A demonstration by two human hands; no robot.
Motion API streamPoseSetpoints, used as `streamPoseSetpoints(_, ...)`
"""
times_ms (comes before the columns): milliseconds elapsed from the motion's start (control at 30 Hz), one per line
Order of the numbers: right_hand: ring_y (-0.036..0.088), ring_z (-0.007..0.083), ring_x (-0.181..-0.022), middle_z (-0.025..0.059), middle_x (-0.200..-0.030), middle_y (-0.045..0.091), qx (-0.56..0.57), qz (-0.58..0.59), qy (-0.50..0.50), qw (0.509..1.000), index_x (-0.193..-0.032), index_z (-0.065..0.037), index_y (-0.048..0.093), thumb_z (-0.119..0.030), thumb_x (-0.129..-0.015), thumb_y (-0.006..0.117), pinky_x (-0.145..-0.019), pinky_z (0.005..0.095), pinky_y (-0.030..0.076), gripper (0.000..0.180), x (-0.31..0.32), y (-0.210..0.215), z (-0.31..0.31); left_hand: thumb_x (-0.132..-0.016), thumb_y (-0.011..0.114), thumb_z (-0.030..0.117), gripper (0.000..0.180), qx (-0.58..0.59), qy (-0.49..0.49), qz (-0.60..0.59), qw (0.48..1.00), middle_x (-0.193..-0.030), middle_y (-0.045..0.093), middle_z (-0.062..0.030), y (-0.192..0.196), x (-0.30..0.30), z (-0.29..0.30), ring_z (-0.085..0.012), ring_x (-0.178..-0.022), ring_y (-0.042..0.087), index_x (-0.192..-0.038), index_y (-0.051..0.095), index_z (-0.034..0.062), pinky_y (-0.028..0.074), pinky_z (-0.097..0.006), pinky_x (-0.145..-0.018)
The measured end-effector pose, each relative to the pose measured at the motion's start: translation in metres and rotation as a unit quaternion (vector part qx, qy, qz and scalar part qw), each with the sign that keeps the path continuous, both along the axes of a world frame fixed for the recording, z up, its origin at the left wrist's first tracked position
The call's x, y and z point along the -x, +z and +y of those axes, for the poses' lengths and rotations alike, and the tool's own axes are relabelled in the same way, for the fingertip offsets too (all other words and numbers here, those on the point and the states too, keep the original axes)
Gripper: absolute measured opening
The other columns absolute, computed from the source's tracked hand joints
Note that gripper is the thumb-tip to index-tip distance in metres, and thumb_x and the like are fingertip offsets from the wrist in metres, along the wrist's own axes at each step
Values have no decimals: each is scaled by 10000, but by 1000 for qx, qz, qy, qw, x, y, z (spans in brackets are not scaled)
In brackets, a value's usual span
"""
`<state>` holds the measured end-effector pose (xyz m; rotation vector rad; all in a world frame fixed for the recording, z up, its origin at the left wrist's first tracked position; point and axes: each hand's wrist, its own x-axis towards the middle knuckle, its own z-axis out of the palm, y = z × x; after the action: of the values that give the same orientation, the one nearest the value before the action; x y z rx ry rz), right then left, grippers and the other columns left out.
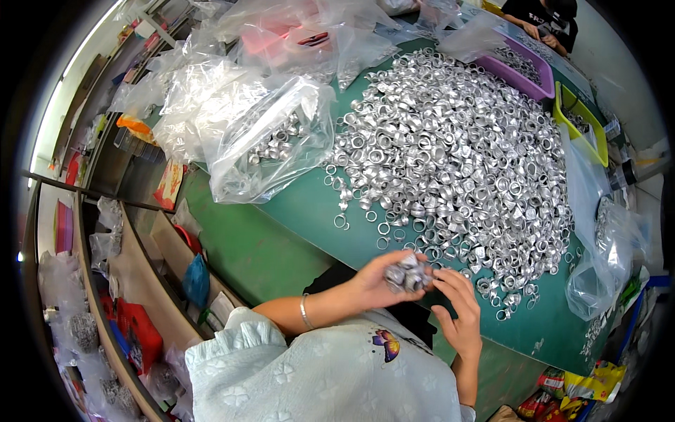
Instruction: The person sorts a large pile of small metal rings on a green work table, picking them up to inspect them and placing them into clear plastic bags and a small purple tray.
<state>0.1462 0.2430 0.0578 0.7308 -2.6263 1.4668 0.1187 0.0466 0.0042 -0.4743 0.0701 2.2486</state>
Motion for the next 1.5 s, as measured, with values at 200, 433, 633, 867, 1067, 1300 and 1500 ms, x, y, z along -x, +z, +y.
streamPoseSetpoints(200,585,294,-866,149,-943,626,51,-62,-53,995,-957,27,623,-1,-721,645,-798,345,443,238,1,-12,-2,-862,547,194,188,99,297,51,948,-984,553,-160,21,57,-105,-311,-935,547,-982,573,51,520,-431,-783)
streamPoseSetpoints(433,593,278,-851,146,-916,626,40,-88,-69,993,-929,29,626,18,-742,624,-776,324,452,188,2,-19,-3,-929,402,241,340,375,579,63,721,-1188,488,-159,21,145,-206,-336,-1114,460,-1181,455,19,387,-551,-939)
streamPoseSetpoints(633,600,257,-840,136,-903,628,45,-104,-88,990,-918,30,624,26,-756,611,-774,316,454,163,3,-20,-8,-899,486,229,452,419,626,135,644,-1335,396,-108,15,152,-203,-284,-1277,325,-1319,369,115,162,-549,-1062)
streamPoseSetpoints(867,600,207,-807,121,-866,631,-1,-73,-187,980,-881,36,626,32,-784,572,-734,285,455,111,3,-18,11,-869,516,27,407,656,513,202,516,-1231,507,-104,-12,128,-186,-225,-1134,487,-1265,426,-1,381,-331,-950)
streamPoseSetpoints(1067,557,92,-676,47,-752,623,54,-57,-438,896,-862,29,625,-56,-853,581,-623,218,432,96,-6,-35,69,-858,476,-70,174,738,368,391,409,-1064,556,-90,0,80,-109,-172,-992,533,-981,595,-35,414,-267,-865)
streamPoseSetpoints(1300,512,120,-611,64,-707,606,-2,4,-557,831,-826,18,618,-46,-796,614,-564,265,405,71,-26,-71,167,-773,541,-93,203,637,141,643,402,-954,622,-126,25,72,4,-242,-922,585,-933,627,-4,447,-310,-818)
streamPoseSetpoints(1500,548,257,-675,100,-697,602,-114,-33,-546,829,-715,-16,615,-108,-732,672,-656,373,432,110,21,-70,199,-776,597,-17,354,525,40,790,313,-1261,480,-124,32,82,87,-325,-1177,438,-1123,559,42,356,-413,-976)
